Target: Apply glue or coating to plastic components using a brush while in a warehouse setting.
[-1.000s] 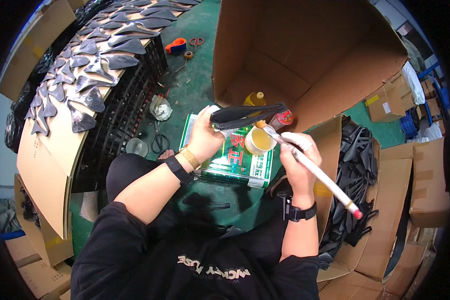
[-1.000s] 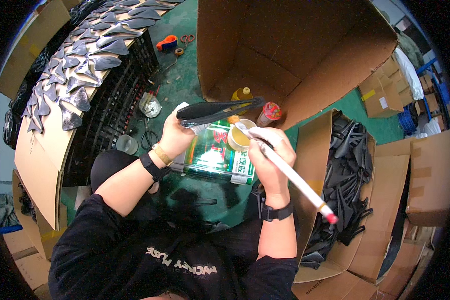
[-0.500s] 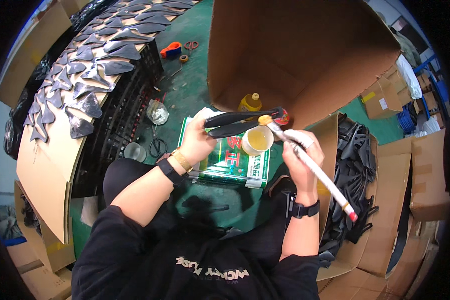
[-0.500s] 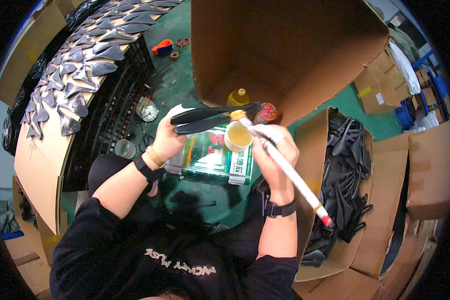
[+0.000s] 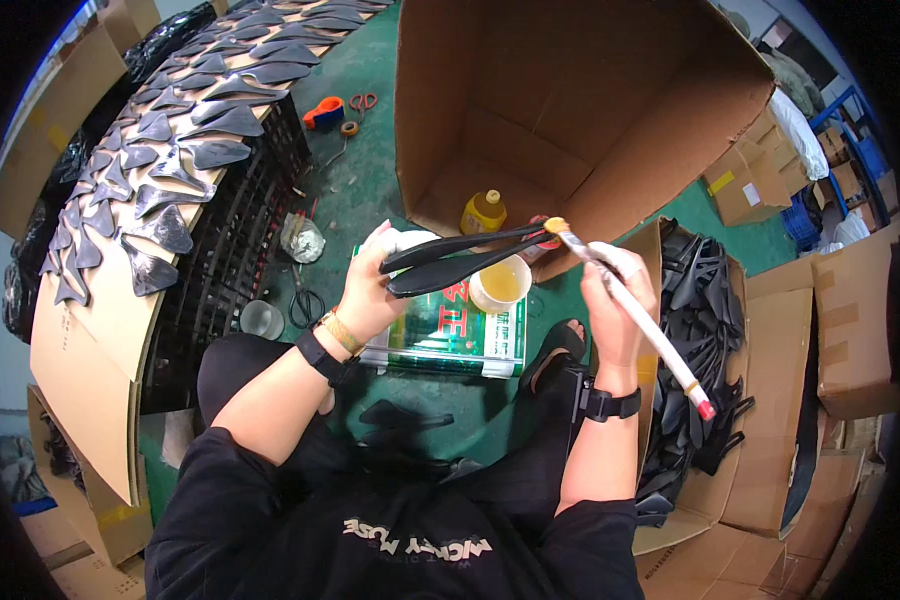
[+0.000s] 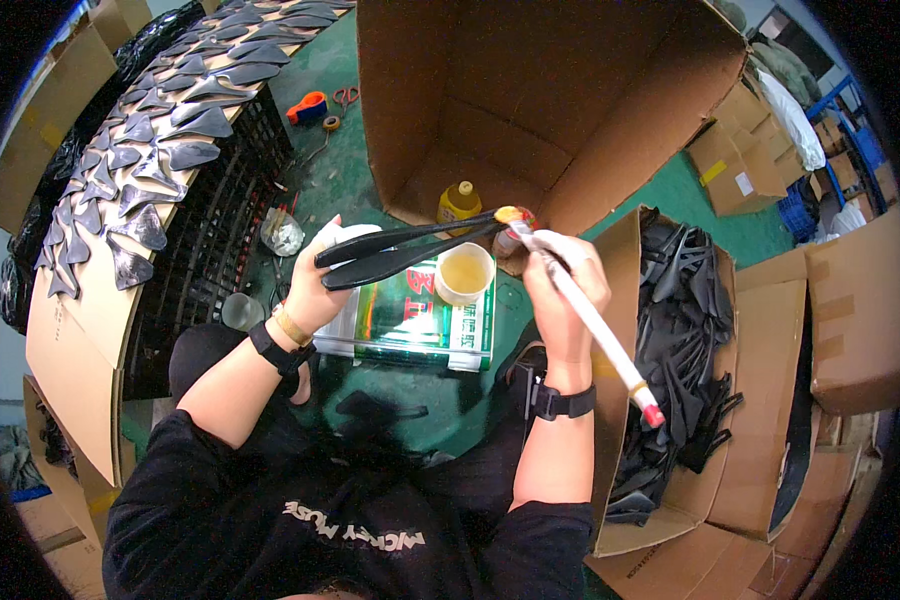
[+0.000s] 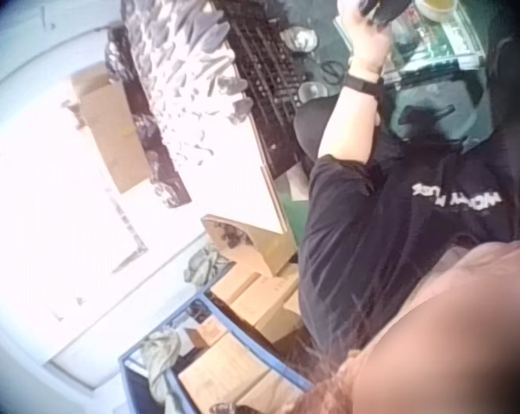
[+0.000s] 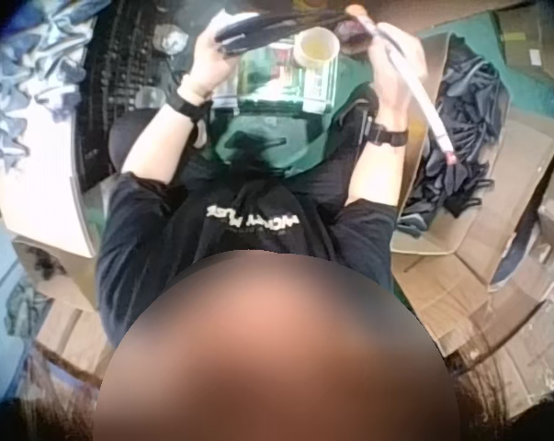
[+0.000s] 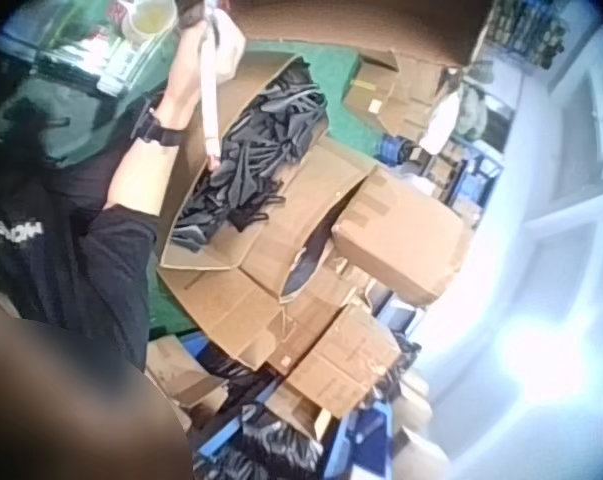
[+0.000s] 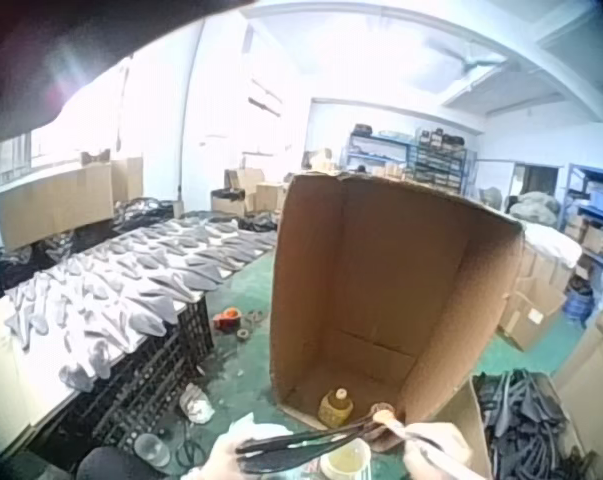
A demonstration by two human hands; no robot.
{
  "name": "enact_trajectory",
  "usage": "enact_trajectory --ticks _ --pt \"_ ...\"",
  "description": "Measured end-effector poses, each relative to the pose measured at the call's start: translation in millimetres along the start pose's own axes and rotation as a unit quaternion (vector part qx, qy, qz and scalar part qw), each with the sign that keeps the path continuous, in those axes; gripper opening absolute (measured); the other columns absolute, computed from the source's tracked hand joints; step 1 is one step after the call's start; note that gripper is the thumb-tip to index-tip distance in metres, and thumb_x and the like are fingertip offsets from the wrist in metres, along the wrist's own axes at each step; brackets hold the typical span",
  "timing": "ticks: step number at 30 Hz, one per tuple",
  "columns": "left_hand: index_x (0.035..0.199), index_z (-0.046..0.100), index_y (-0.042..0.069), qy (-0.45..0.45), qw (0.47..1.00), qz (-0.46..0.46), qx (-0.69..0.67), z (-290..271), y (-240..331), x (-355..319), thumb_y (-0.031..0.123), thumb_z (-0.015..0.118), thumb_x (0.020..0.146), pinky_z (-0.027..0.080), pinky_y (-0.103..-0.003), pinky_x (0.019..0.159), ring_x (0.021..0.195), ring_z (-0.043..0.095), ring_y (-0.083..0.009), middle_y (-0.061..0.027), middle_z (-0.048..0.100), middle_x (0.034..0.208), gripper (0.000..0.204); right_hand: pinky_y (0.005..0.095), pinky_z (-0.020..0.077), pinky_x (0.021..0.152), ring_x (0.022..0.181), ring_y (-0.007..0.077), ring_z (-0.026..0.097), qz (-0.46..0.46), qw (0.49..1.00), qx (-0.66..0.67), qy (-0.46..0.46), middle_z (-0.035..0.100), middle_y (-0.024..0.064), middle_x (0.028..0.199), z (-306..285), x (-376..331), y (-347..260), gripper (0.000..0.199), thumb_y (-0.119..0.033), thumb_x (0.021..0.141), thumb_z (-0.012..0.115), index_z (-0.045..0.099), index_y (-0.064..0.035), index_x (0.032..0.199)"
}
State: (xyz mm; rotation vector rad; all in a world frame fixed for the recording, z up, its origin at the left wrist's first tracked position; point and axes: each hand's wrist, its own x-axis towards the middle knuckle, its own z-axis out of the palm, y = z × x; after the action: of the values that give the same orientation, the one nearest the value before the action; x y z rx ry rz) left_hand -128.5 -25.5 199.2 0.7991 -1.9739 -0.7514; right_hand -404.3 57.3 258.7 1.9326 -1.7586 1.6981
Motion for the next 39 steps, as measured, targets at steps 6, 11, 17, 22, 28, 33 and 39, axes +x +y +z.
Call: enact_trajectory --ticks 6,11,17,22,28,33,39 --pt "0.109 0.061 0.001 0.036 0.990 -0.071 -0.116 -4.2 5.2 -2.5 -0.010 0.057 0.076 0.035 -0.033 0.104 0.100 0.062 -0.0147 -0.0058 0.068 0.103 0.035 0.0243 0.0493 0.075 0.081 0.0143 0.061 0.203 0.966 0.150 0.052 0.064 0.0082 0.094 -9.3 -6.2 12.3 0.018 -0.001 0.086 0.060 0.061 0.0023 0.104" --pt "0.105 0.063 0.001 0.105 0.966 -0.130 -0.200 3.7 -0.9 -6.7 -0.009 0.059 0.079 0.046 -0.027 0.088 0.097 0.060 -0.0145 -0.0051 0.067 0.100 0.028 0.0262 0.0514 0.074 0.081 0.0171 0.063 0.338 0.860 0.371 0.096 0.063 0.0108 0.095 0.9 -10.0 21.2 0.022 -0.007 0.090 0.057 0.057 0.0034 0.110" --pt "0.106 0.057 0.001 0.078 0.925 -0.226 -0.295 5.9 9.1 7.9 -0.003 0.070 0.077 0.048 -0.027 0.084 0.091 0.060 -0.0123 -0.0035 0.064 0.101 0.032 0.0271 0.0529 0.071 0.082 0.0179 0.065 0.334 0.883 0.322 -0.072 0.065 0.0118 0.097 27.3 -25.5 11.6 0.023 -0.007 0.089 0.057 0.060 0.0013 0.110" --pt "0.106 0.059 0.000 0.160 0.845 -0.281 -0.425 19.7 11.4 10.7 0.005 0.070 0.080 0.046 -0.029 0.086 0.092 0.059 -0.0122 -0.0045 0.065 0.104 0.029 0.0248 0.0508 0.068 0.082 0.0141 0.063 0.392 0.848 0.341 -0.108 0.066 0.0094 0.100 61.8 -36.1 -4.0 0.026 -0.017 0.091 0.060 0.061 -0.0005 0.111" --pt "0.109 0.059 0.001 0.068 0.802 -0.329 -0.494 33.1 35.5 10.8 0.011 0.069 0.083 0.047 -0.030 0.086 0.096 0.060 -0.0133 -0.0055 0.064 0.105 0.030 0.0207 0.0373 0.058 0.063 0.0060 0.046 0.418 0.813 0.400 -0.064 0.053 -0.0029 0.071 94.0 -43.2 -20.1 0.018 -0.020 0.083 0.071 0.059 -0.0072 0.086" --pt "0.112 0.056 0.000 0.016 0.800 -0.328 -0.503 36.0 33.8 12.5 0.012 0.073 0.079 0.046 -0.030 0.090 0.101 0.058 -0.0147 -0.0083 0.062 0.110 0.040 0.0202 0.0379 0.058 0.063 0.0051 0.046 0.421 0.776 0.468 -0.044 0.053 -0.0047 0.072 90.9 -39.2 -15.2 0.015 -0.017 0.081 0.071 0.057 -0.0115 0.083" --pt "0.144 0.025 0.012 0.079 0.980 -0.178 0.040 36.2 13.3 3.5 0.023 0.085 0.063 0.029 -0.044 0.106 0.131 0.032 -0.0340 -0.0187 0.034 0.140 0.101 0.0197 0.0372 0.054 0.060 0.0055 0.046 0.518 0.744 0.415 0.079 0.056 -0.0032 0.076 85.7 -44.0 12.0 0.025 -0.024 0.077 0.074 0.058 -0.0095 0.089"
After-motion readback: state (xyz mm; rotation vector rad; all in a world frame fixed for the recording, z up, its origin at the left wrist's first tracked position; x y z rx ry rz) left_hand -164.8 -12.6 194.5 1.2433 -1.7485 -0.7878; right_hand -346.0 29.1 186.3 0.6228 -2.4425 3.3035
